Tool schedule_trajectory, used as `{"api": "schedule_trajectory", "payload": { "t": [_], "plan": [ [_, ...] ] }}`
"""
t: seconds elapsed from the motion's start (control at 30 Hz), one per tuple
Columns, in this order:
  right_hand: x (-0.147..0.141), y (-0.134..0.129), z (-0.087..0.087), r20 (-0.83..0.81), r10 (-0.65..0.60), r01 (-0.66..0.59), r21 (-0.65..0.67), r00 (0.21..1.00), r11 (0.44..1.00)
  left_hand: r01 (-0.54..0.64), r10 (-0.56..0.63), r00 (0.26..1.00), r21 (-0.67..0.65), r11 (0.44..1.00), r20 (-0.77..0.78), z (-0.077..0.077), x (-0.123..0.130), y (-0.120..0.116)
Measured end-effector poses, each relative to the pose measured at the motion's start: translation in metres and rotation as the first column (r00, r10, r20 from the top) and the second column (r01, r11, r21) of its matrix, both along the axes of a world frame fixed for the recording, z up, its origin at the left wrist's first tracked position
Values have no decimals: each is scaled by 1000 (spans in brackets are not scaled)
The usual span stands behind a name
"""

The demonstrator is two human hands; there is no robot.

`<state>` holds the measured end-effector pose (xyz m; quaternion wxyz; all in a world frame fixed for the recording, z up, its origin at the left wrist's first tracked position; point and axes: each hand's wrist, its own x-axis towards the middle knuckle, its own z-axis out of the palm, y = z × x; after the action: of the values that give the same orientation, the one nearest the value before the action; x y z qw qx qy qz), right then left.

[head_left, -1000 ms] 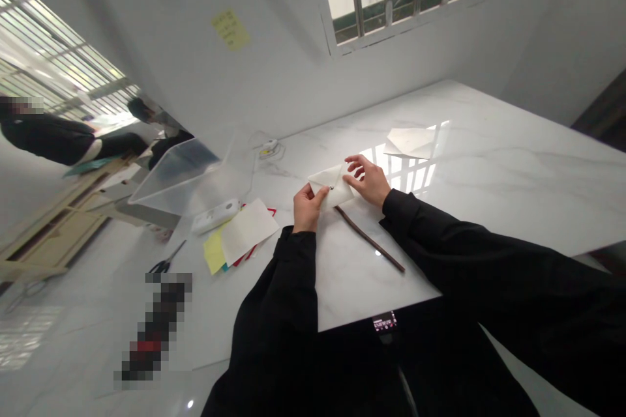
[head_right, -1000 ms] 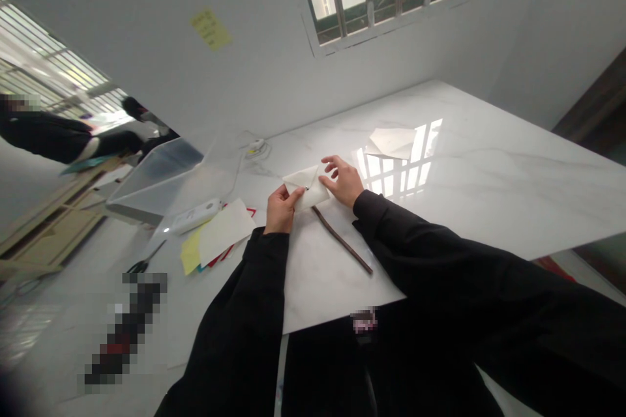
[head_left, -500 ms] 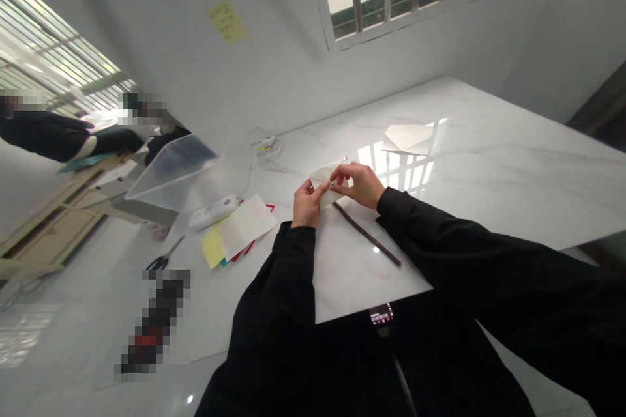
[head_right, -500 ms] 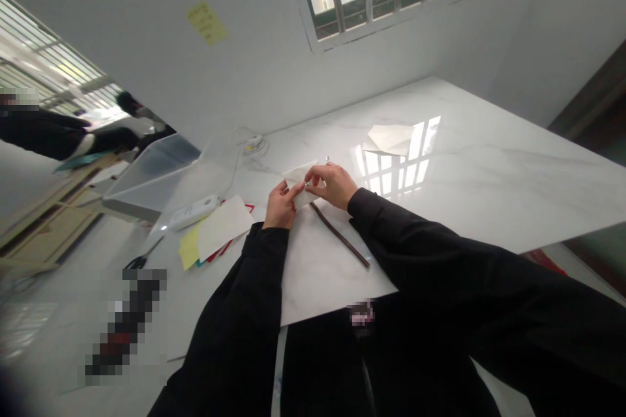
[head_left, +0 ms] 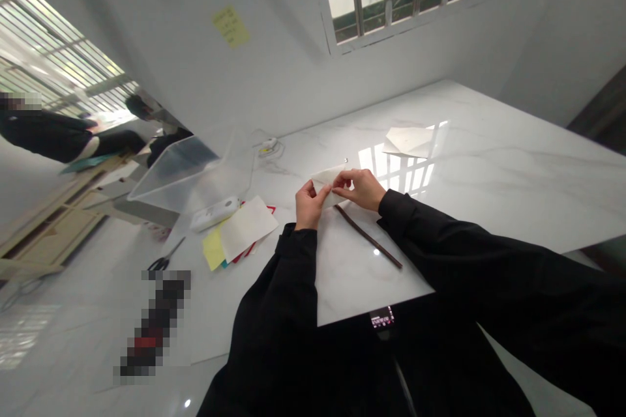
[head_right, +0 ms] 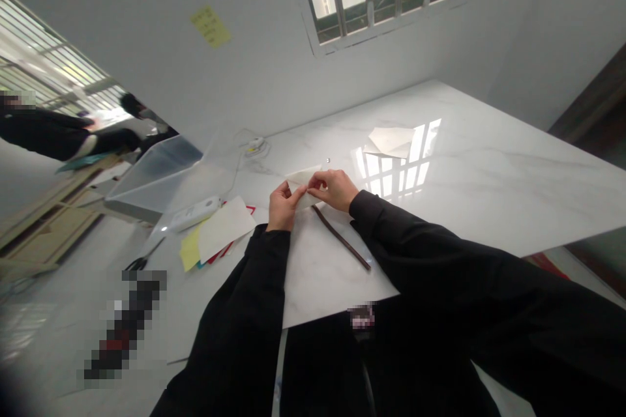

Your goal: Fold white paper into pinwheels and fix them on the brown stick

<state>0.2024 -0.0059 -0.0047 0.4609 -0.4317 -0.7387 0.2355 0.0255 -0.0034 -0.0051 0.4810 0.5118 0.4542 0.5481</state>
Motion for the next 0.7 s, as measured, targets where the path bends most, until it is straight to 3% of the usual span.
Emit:
{"api": "schedule_trajectory", "payload": {
  "t": [0.23,0.4,0.5,0.7],
  "plan": [
    [5,8,-3,-94,40,-50,-101,995,994,-90,94,994,54,994,-63,-4,-6,5],
    [24,22,-11,67,-38,40,-18,997,999,-292,295,955,-88,952,31,-5,-15,12],
    [35,29,-16,164,-86,90,-19,983,996,-338,356,929,-154,928,101,-5,-20,15],
    [38,34,-23,107,-75,83,-69,991,994,-386,416,896,-186,903,157,-6,-25,17]
  ]
}}
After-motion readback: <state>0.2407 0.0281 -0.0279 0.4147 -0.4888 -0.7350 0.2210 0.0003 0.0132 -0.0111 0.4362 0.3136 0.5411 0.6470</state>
